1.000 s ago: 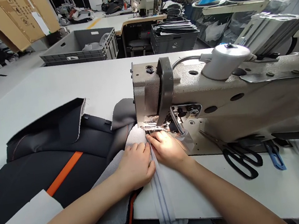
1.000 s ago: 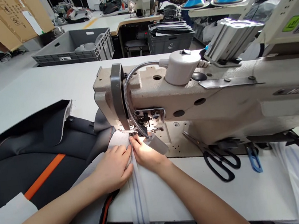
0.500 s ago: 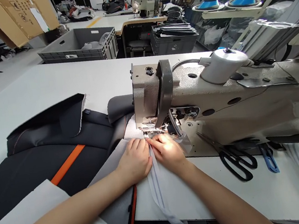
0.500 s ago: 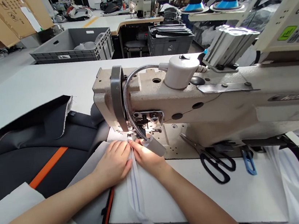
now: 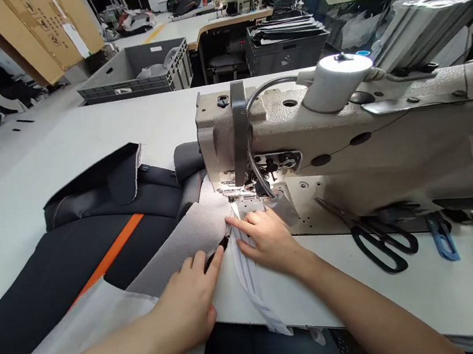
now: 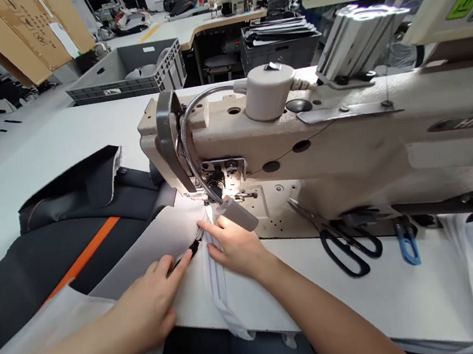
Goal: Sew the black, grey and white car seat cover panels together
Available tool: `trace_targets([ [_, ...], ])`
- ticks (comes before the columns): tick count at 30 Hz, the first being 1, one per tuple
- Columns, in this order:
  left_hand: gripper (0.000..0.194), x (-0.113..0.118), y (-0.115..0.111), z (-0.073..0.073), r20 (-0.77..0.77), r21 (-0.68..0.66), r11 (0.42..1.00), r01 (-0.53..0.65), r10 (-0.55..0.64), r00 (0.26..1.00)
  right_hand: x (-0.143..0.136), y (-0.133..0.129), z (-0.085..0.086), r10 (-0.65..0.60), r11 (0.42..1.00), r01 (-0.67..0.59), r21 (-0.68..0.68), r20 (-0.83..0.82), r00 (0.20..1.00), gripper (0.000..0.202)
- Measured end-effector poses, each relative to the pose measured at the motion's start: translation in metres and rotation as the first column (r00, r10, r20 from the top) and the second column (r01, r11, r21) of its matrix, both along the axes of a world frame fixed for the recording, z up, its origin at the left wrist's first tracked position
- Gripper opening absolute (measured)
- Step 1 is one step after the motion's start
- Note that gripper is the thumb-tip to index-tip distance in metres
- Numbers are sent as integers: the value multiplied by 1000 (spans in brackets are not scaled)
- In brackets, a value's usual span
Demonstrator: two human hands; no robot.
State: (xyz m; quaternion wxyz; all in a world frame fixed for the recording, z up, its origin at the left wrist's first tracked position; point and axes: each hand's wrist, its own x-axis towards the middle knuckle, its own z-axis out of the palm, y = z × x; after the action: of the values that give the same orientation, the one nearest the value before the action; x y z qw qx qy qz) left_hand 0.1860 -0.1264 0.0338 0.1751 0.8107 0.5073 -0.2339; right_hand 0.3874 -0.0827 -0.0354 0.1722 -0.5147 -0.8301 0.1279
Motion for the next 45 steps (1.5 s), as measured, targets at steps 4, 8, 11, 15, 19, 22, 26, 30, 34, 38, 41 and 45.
trace_targets([
  [4, 81, -9, 28, 17, 166, -82, 996, -44, 57, 984, 0, -1, 1, -10, 1000, 10, 27, 10, 1000, 48],
  [8, 79, 3, 33, 27, 274, -123, 990, -70, 102, 956, 8, 2, 2, 84, 996, -85, -12, -45, 995, 46],
  [11, 76, 19, 30, 21, 218, -174, 980, -101, 138, 966, 15, 4, 2, 156, 987, -158, -23, -71, 985, 44],
  [15, 65, 25, 30, 10, 216, -157, 986, -53, 87, 972, 21, 6, -1, 183, 983, -179, 41, -105, 978, 42],
  [19, 57, 19, 35, 13, 239, -192, 981, -23, 70, 969, 23, 14, -11, -33, 969, 57, 241, -100, 994, 35],
  [22, 55, 16, 37, 16, 276, -221, 975, -31, 93, 957, 16, 18, -17, -134, 949, 142, 280, -50, 990, 33],
  [26, 56, 16, 38, 11, 277, -203, 979, -5, 63, 959, 3, 12, -15, -112, 963, 108, 246, 1, 994, 26],
  [30, 57, 19, 47, 2, 277, -156, 988, 16, 28, 960, -2, 5, -11, -92, 972, 96, 213, -28, 995, 28],
  [34, 51, 26, 62, -3, 276, -103, 994, 43, -13, 961, -2, 6, -14, -113, 963, 144, 228, -142, 983, 30],
  [38, 52, 30, 74, -7, 291, -63, 997, 34, -14, 957, -3, 9, -18, -136, 951, 185, 246, -203, 970, 30],
  [41, 55, 27, 79, -10, 392, -62, 998, 11, 15, 920, -4, 12, -18, -186, 960, 220, 171, -196, 963, 28],
  [45, 51, 20, 77, -11, 486, -75, 997, -21, 55, 872, -5, 15, -17, -270, 957, 285, 51, -202, 941, 20],
])
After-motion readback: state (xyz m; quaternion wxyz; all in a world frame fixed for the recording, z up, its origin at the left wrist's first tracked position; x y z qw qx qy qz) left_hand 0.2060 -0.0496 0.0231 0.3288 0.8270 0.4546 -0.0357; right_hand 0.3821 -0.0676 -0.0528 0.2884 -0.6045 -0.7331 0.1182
